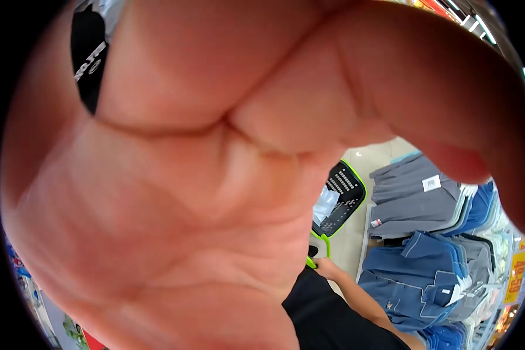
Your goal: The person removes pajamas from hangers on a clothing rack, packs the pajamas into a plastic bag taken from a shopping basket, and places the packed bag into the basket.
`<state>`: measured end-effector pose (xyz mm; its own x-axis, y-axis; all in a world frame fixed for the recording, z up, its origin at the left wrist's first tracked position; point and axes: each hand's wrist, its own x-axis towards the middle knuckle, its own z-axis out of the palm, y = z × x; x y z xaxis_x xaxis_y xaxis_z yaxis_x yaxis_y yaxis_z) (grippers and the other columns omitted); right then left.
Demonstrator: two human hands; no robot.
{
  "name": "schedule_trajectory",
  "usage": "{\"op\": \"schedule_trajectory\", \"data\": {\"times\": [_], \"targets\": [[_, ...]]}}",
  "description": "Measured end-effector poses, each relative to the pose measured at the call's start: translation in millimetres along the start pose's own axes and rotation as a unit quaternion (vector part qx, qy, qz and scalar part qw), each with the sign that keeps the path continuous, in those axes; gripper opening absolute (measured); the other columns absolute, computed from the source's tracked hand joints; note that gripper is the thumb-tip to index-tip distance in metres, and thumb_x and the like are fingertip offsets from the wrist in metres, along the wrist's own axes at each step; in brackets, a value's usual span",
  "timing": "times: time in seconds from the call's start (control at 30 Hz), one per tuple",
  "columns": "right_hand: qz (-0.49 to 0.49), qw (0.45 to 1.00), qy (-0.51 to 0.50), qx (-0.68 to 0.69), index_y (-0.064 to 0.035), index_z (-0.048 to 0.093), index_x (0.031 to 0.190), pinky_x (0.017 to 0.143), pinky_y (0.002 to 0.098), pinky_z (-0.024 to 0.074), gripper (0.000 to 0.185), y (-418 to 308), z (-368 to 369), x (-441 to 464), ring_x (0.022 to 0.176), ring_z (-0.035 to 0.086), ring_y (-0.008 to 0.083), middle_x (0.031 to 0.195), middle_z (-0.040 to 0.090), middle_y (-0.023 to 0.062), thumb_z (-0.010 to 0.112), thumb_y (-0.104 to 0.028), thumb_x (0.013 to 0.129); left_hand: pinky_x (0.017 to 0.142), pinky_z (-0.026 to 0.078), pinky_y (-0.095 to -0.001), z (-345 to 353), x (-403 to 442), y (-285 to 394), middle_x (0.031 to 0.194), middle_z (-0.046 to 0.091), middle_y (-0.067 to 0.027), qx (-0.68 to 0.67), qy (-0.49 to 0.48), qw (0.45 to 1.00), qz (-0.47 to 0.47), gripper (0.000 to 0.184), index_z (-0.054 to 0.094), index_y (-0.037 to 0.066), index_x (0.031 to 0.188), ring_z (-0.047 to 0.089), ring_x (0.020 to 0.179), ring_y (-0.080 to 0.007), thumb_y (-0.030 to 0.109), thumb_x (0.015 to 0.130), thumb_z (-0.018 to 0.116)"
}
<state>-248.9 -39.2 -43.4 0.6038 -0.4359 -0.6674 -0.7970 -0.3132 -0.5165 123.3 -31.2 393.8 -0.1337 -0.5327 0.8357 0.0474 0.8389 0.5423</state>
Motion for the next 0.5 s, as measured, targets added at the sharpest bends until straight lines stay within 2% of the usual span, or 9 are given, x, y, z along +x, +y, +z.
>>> {"op": "schedule_trajectory", "data": {"times": [0.03,0.1,0.13,0.2,0.27,0.33,0.5], "targets": [[-0.006,1.000,-0.003,-0.006,-0.0048,0.067,0.099,0.080,0.0471,0.0494,0.037,-1,-1,6,0.091,0.063,0.0414,0.093,0.067,0.0234,0.065,-0.037,0.081,0.093,0.041,-0.0384,-4,-1,3,0.135,0.040,-0.0188,0.004,0.002,1.000,-0.009,0.093,0.040,0.000,0.137,0.047,0.113,-0.0334,0.064,0.075,0.068],[-0.064,0.998,0.023,0.006,-0.0003,0.065,0.094,0.072,0.0456,0.0485,0.035,0,11,15,0.083,0.064,0.0419,0.088,0.065,0.0257,0.066,-0.032,0.078,0.093,0.040,-0.0383,-8,-6,16,0.134,0.040,-0.0186,0.011,0.008,1.000,-0.012,0.093,0.041,0.000,0.137,0.046,0.113,-0.0330,0.064,0.075,0.068],[-0.042,0.999,0.001,0.006,-0.0032,0.068,0.098,0.079,0.0472,0.0490,0.037,2,17,18,0.092,0.063,0.0425,0.094,0.066,0.0252,0.065,-0.035,0.079,0.093,0.040,-0.0383,-9,-10,21,0.134,0.040,-0.0185,0.014,0.011,1.000,-0.017,0.093,0.041,0.000,0.137,0.046,0.112,-0.0329,0.064,0.075,0.068],[-0.017,0.999,-0.020,0.018,-0.0033,0.068,0.097,0.079,0.0473,0.0490,0.037,-9,16,16,0.092,0.063,0.0428,0.094,0.066,0.0257,0.065,-0.035,0.079,0.093,0.040,-0.0382,-12,-19,29,0.134,0.040,-0.0183,0.026,0.018,0.999,-0.021,0.093,0.041,0.000,0.137,0.046,0.112,-0.0325,0.064,0.075,0.068],[-0.033,0.999,0.000,0.019,-0.0028,0.068,0.098,0.080,0.0470,0.0491,0.038,-7,18,19,0.093,0.062,0.0430,0.094,0.066,0.0261,0.064,-0.035,0.079,0.093,0.040,-0.0380,-20,-23,36,0.133,0.041,-0.0180,0.038,0.031,0.999,-0.018,0.093,0.041,0.000,0.137,0.046,0.112,-0.0322,0.064,0.075,0.068],[-0.103,0.993,0.044,0.027,-0.0025,0.068,0.099,0.081,0.0466,0.0489,0.040,21,36,35,0.093,0.062,0.0429,0.095,0.066,0.0262,0.064,-0.037,0.079,0.093,0.040,-0.0379,-30,-28,42,0.133,0.041,-0.0178,0.044,0.037,0.998,-0.021,0.092,0.041,0.000,0.136,0.046,0.111,-0.0318,0.064,0.075,0.068],[-0.083,0.993,0.052,0.061,-0.0029,0.068,0.102,0.083,0.0465,0.0485,0.042,6,27,25,0.096,0.062,0.0426,0.098,0.066,0.0260,0.064,-0.039,0.080,0.093,0.039,-0.0377,-41,-36,55,0.132,0.041,-0.0173,0.055,0.046,0.997,-0.010,0.092,0.042,0.001,0.136,0.046,0.110,-0.0309,0.065,0.075,0.068]]}}
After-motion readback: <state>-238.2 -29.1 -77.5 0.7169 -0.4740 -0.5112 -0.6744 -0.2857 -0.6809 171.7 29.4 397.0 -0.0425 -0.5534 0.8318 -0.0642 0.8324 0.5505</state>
